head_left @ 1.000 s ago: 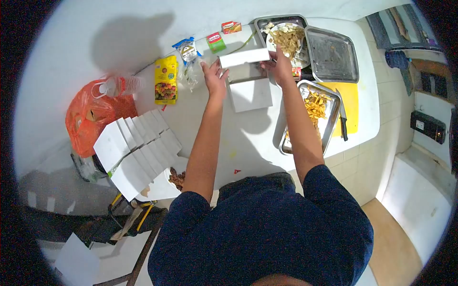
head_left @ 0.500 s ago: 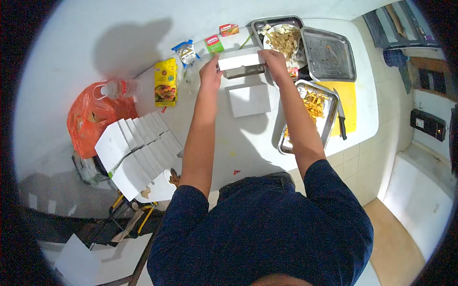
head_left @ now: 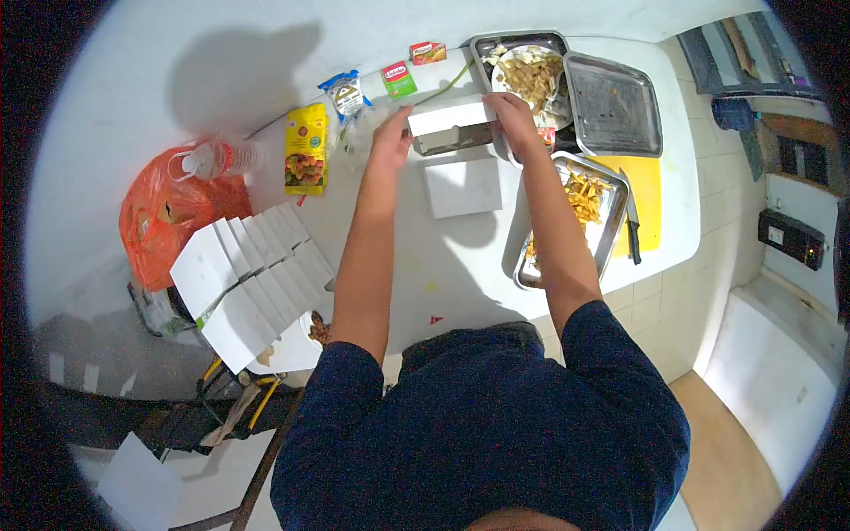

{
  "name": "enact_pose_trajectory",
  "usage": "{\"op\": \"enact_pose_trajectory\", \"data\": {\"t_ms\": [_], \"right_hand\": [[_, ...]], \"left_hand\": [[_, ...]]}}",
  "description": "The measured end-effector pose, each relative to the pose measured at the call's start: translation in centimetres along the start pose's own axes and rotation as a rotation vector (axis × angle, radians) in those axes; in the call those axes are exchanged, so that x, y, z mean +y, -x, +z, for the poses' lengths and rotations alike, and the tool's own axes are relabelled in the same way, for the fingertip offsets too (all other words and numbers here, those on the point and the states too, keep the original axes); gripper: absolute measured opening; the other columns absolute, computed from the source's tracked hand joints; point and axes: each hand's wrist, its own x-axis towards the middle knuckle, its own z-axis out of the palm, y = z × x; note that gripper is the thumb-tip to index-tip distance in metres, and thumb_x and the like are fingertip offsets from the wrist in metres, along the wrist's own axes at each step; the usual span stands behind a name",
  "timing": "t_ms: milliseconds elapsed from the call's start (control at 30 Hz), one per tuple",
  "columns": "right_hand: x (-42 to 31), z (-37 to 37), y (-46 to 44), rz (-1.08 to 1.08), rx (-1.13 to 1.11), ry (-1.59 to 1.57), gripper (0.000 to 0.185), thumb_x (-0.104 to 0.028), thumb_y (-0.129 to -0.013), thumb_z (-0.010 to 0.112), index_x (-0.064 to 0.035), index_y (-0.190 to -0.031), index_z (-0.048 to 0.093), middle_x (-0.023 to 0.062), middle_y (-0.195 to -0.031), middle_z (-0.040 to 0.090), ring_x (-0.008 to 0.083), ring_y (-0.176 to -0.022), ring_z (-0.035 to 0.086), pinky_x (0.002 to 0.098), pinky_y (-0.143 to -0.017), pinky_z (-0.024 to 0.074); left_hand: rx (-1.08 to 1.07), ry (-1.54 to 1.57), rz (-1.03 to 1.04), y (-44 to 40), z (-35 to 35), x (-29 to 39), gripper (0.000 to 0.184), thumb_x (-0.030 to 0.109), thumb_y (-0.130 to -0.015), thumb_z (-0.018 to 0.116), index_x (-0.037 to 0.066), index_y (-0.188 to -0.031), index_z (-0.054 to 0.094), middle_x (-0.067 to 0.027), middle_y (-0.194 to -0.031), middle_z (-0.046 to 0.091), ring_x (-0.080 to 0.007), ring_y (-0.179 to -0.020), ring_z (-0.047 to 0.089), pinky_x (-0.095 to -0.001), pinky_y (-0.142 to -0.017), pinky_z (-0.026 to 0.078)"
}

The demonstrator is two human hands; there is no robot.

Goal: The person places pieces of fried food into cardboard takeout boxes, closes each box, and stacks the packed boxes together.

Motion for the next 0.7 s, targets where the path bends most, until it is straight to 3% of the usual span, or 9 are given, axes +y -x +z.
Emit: {"op": "enact_pose_trajectory", "data": {"t_ms": [167, 267, 467, 567, 700], "right_hand": [[-0.4, -0.7, -1.9, 0.107, -0.082, -0.081, 0.031, -0.023, -0.081, 0.070, 0.0020, -0.099, 0.066, 0.0056, -0.085, 0.064, 0.0150, -0.077, 0.059, 0.0293, -0.066, 0.0469], [-2.2, -0.6, -0.9, 0.093, -0.087, 0.069, 0.035, -0.028, -0.080, 0.074, 0.0027, -0.094, 0.067, 0.0057, -0.084, 0.064, 0.0149, -0.073, 0.059, 0.0290, -0.066, 0.0479], [0.2, -1.2, -4.5, 0.012, -0.024, 0.142, 0.038, -0.032, -0.078, 0.078, 0.0026, -0.087, 0.067, 0.0058, -0.081, 0.064, 0.0134, -0.069, 0.058, 0.0254, -0.063, 0.0470], [-1.0, -0.5, -3.2, 0.009, -0.002, 0.089, 0.037, -0.031, -0.078, 0.079, 0.0029, -0.084, 0.067, 0.0050, -0.080, 0.064, 0.0131, -0.070, 0.058, 0.0259, -0.063, 0.0474], [-2.4, -0.5, -2.1, 0.046, -0.022, 0.138, 0.037, -0.031, -0.077, 0.079, 0.0039, -0.084, 0.067, 0.0054, -0.079, 0.064, 0.0139, -0.069, 0.058, 0.0264, -0.064, 0.0477]], "left_hand": [[0.022, -0.030, -0.056, -4.5, -2.4, 0.0, 0.031, 0.013, -0.086, 0.068, -0.002, -0.111, 0.060, -0.0111, -0.111, 0.056, -0.0219, -0.093, 0.053, -0.0318, -0.081, 0.054], [-0.086, -0.033, -0.079, -4.1, -2.2, 0.6, 0.030, 0.012, -0.088, 0.064, -0.002, -0.114, 0.059, -0.0121, -0.112, 0.054, -0.0228, -0.095, 0.053, -0.0309, -0.082, 0.056], [-0.009, -0.128, -0.151, -4.7, -1.8, 1.8, 0.021, 0.011, -0.090, 0.062, 0.002, -0.109, 0.064, -0.0093, -0.104, 0.054, -0.0188, -0.086, 0.053, -0.0256, -0.068, 0.058], [0.072, -0.267, -0.118, -4.1, -0.8, 2.7, 0.024, 0.019, -0.092, 0.061, 0.006, -0.113, 0.060, -0.0074, -0.105, 0.058, -0.0175, -0.084, 0.057, -0.0221, -0.068, 0.058], [0.036, -0.224, -0.143, -5.6, -1.7, 2.9, 0.021, 0.017, -0.083, 0.072, 0.002, -0.098, 0.067, -0.0077, -0.094, 0.050, -0.0166, -0.081, 0.051, -0.0258, -0.067, 0.058]]}}
